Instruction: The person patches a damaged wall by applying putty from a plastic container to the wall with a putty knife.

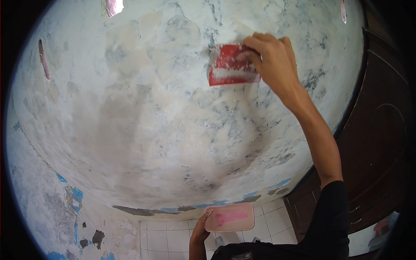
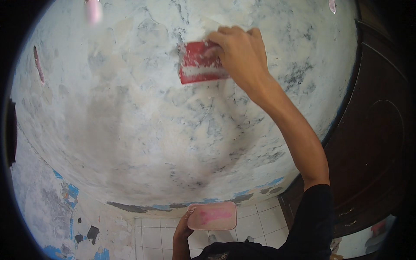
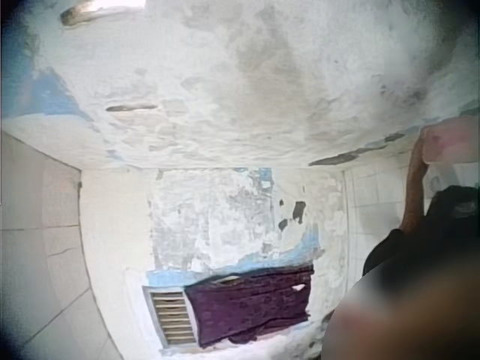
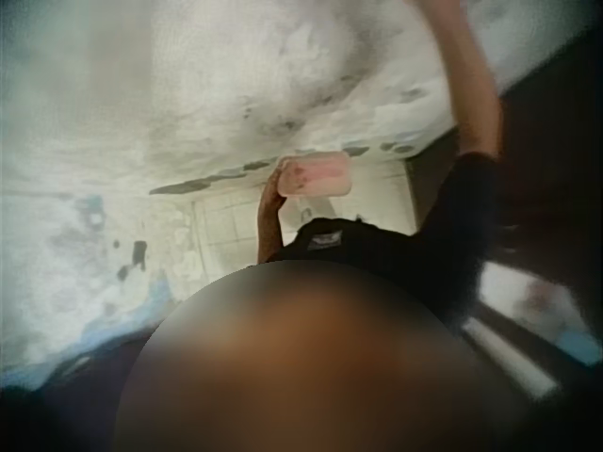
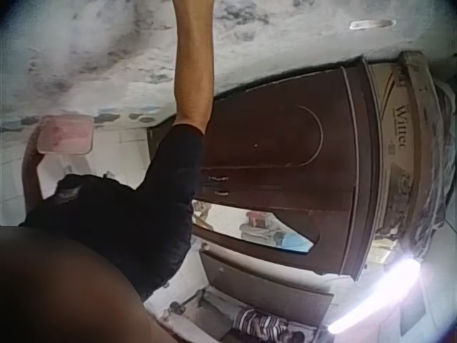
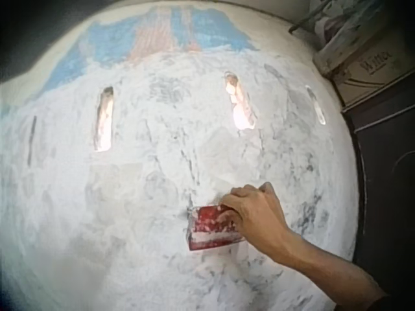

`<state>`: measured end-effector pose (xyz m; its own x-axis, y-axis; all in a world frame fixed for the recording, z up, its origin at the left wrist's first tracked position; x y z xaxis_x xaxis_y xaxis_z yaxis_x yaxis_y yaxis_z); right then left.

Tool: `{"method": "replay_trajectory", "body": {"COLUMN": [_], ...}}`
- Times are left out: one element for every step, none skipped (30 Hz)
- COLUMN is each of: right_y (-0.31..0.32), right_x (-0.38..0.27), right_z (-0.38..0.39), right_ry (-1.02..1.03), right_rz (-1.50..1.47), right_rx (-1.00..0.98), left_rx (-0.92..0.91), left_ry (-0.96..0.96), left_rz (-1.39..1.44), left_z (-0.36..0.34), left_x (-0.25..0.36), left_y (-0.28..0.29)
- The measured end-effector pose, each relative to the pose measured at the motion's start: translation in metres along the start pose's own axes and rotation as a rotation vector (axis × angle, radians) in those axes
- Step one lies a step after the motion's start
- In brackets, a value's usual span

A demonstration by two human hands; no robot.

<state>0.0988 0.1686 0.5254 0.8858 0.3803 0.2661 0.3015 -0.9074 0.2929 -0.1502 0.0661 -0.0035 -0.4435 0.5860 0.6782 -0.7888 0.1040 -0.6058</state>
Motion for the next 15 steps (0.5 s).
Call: {"method": "replay_trajectory", "body": {"right_y": [-0.001,0.003,0.008,0.012,0.023,0.042,0.064,0.081,0.081,0.088,0.09,0.087,0.08,0.066,0.054], "right_x": [0.004,0.006,0.004,0.006,0.003,-0.006,-0.012,-0.015,-0.009,-0.006,-0.008,-0.018,-0.02,-0.018,-0.015], "right_z": [-0.007,-0.015,-0.021,-0.029,-0.033,-0.036,-0.04,-0.04,-0.033,-0.02,-0.008,0.004,0.014,0.025,0.037], "right_ry": [-0.003,0.058,0.118,0.074,0.071,0.063,0.054,0.091,0.089,0.179,0.27,0.226,0.23,0.22,0.21], "right_rz": [0.001,0.051,0.101,0.023,0.025,-0.002,-0.032,0.028,0.018,0.113,0.207,0.171,0.175,0.135,0.099], "right_rx": [-0.006,0.07,0.145,0.089,0.083,0.147,0.226,0.317,0.328,0.422,0.518,0.487,0.485,0.48,0.474], "left_rx": [0.001,0.009,0.018,0.019,0.038,0.057,0.061,0.049,0.044,0.038,0.045,0.059,0.053,0.052,0.049], "left_ry": [0.007,-0.004,-0.013,-0.006,0.0,0.003,-0.007,-0.023,-0.04,-0.04,-0.029,-0.019,-0.017,-0.001,0.018], "left_rz": [0.001,0.019,0.037,0.037,0.032,0.026,0.019,0.018,0.021,0.022,0.026,0.033,0.034,0.031,0.027], "left_z": [0.001,0.0,-0.001,-0.002,-0.001,-0.001,0.003,0.007,0.01,0.008,0.006,0.006,0.005,0.004,0.003], "left_x": [0.0,0.003,0.006,0.008,0.01,0.011,0.013,0.014,0.014,0.01,0.007,0.003,0.0,-0.004,-0.007], "left_y": [-0.001,-0.003,-0.005,-0.007,-0.009,-0.008,-0.008,-0.006,0.0,0.0,0.001,0.004,0.003,0.003,0.001]}}
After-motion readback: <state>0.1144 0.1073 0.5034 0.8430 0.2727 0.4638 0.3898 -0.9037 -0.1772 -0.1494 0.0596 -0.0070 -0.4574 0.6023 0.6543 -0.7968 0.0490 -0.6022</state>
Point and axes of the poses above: each hand's wrist, its own z-axis away from the middle knuckle, its own y-axis out of the back of the hand, x = y × z, the point moved 7 cm from there along -z, towards the middle knuckle, and after that the axes turned 6 degrees about y, right-handed, at the moved point
